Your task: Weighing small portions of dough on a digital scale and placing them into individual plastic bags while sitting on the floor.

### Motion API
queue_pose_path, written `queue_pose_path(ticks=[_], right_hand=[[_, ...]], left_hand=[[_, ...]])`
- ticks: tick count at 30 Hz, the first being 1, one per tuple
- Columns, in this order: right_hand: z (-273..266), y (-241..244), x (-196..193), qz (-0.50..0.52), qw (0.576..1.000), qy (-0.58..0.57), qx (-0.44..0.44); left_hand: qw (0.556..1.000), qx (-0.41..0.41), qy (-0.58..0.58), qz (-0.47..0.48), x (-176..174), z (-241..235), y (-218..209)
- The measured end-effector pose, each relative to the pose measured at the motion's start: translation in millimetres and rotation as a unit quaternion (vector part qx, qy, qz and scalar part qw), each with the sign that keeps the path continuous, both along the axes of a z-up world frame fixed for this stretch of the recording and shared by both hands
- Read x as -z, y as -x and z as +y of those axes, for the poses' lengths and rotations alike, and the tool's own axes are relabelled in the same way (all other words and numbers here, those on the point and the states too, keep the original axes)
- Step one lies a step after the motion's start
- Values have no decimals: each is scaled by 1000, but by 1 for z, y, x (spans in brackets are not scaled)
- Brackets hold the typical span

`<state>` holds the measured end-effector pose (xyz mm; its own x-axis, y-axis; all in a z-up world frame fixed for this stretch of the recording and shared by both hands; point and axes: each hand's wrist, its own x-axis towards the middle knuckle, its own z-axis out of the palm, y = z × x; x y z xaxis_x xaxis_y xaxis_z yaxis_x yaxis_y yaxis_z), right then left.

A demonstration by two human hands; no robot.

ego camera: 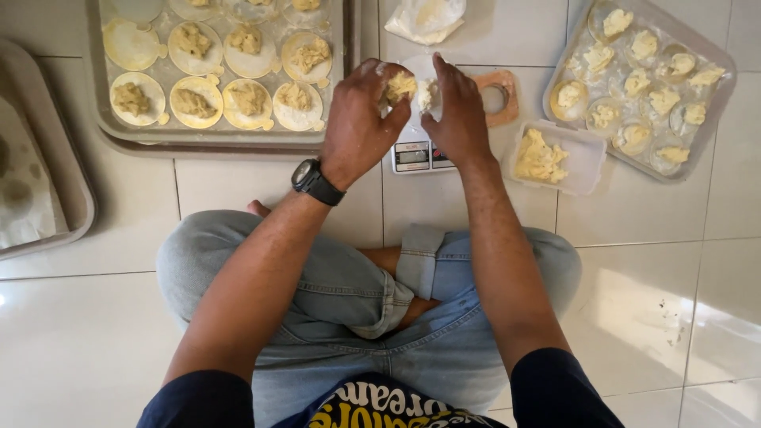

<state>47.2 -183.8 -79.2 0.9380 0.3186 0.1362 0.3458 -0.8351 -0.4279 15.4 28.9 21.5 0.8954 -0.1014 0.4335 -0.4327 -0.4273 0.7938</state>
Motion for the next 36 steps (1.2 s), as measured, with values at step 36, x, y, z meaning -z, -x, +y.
queue_pose_path(ticks=[36], right_hand=[[1, -12, -20, 184, 755, -586, 227]], left_hand=[[998, -7, 60, -1, -11, 4, -2]])
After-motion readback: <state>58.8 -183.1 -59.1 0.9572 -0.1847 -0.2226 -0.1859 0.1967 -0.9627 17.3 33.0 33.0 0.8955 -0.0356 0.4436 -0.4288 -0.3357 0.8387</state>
